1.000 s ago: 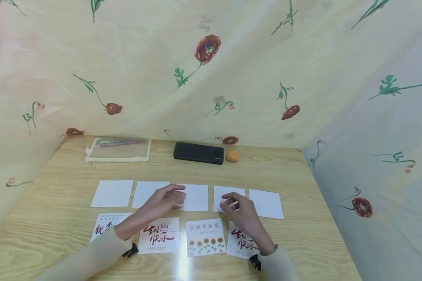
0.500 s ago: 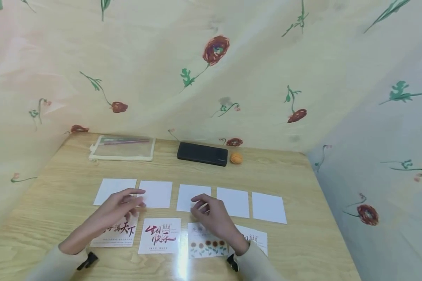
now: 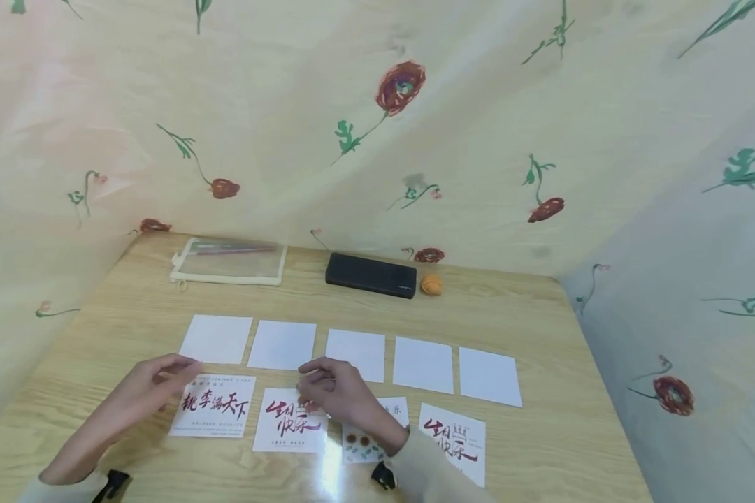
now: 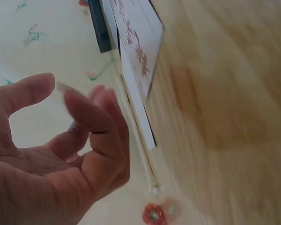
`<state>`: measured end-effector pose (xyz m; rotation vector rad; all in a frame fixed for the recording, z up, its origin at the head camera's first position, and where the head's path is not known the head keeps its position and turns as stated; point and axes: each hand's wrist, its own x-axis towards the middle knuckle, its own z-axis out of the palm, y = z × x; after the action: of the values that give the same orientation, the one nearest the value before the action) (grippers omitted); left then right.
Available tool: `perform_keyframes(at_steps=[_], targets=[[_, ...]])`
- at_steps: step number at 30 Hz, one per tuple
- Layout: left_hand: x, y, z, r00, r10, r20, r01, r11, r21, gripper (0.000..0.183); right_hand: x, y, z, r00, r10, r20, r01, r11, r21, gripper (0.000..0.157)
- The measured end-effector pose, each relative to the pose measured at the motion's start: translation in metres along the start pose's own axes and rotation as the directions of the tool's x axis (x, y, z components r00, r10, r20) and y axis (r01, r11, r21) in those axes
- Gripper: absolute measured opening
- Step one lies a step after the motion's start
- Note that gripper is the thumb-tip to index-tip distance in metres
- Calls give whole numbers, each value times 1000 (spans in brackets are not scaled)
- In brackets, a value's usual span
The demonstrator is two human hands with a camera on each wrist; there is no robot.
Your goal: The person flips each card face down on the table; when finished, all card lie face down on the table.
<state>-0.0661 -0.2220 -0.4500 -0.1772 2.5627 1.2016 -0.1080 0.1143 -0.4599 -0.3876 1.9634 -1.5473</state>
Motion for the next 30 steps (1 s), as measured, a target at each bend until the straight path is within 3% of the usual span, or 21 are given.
perform_keyframes(at_steps=[5, 9, 14, 19, 24, 30], targets=[[-5, -10, -2, 1000, -27, -7, 27, 999, -21, 63, 7, -7, 17, 997, 65, 32, -68, 989, 131, 40], [-8, -13, -3, 999, -49, -6, 48, 993, -104, 66, 10, -13, 29, 992, 124, 24, -126, 968, 215, 43], [-13, -14, -4, 996, -85, 1, 84, 986, -146, 67, 15, -18, 42, 991, 134, -13, -126, 955, 268, 49], [-18, -13, -3, 992, -120, 40, 126, 974, -187, 71, 18, -21, 46, 986, 164, 0, -157, 946, 284, 55], [-23, -10, -1, 994, -101, 31, 105, 974, -200, 69, 20, -21, 50, 979, 202, 30, -203, 937, 283, 57], [-27, -7, 2, 995, -98, 13, 99, 977, -188, 69, 19, -21, 58, 975, 217, 51, -219, 893, 392, 62]])
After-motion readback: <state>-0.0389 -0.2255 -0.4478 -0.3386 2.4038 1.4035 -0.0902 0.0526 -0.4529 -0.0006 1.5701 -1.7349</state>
